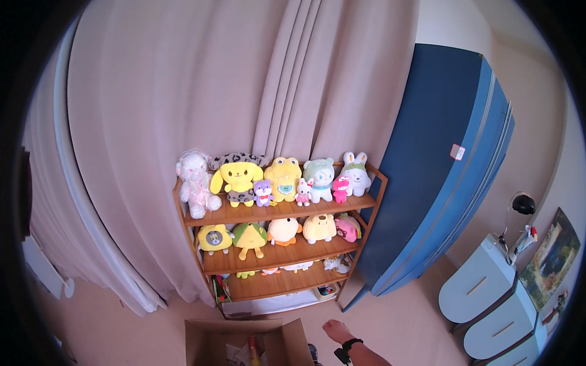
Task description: The person transfers various stuffed toys from a cardboard box onto a wooden shelf. They pick up plush items one by one, including a pink bear, a yellow octopus, and a white bunny, and place them on the shelf. The person continues this process until the box is empty and the shelf is filled with the toys.
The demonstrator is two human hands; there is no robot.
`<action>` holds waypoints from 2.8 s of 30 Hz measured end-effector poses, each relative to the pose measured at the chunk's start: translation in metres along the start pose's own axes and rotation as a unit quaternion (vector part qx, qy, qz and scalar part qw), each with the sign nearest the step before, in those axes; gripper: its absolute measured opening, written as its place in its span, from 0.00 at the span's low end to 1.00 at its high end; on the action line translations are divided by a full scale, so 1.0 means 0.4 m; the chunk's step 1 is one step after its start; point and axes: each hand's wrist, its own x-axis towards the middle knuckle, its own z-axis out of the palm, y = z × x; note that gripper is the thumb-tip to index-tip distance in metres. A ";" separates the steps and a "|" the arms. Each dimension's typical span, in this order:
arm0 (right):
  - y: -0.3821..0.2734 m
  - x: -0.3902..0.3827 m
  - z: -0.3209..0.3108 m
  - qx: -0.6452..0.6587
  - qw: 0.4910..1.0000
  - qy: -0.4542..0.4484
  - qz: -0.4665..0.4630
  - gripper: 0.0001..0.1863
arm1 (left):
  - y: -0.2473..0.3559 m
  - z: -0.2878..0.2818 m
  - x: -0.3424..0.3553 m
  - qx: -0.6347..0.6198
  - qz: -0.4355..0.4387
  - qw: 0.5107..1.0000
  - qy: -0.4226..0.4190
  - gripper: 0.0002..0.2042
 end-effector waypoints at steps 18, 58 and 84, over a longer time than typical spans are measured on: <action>-0.406 0.914 -0.934 0.010 0.869 0.375 -0.321 0.34 | 0.506 0.619 -0.092 0.125 0.059 0.989 0.055 0.16; -0.685 0.885 -0.783 0.004 0.821 0.254 -0.511 0.25 | 0.720 1.052 -0.051 -0.323 -0.175 0.903 0.223 0.12; -0.674 1.067 -0.969 -0.044 0.791 0.398 -0.462 0.40 | 0.664 1.029 0.020 -0.204 -0.030 0.945 0.254 0.10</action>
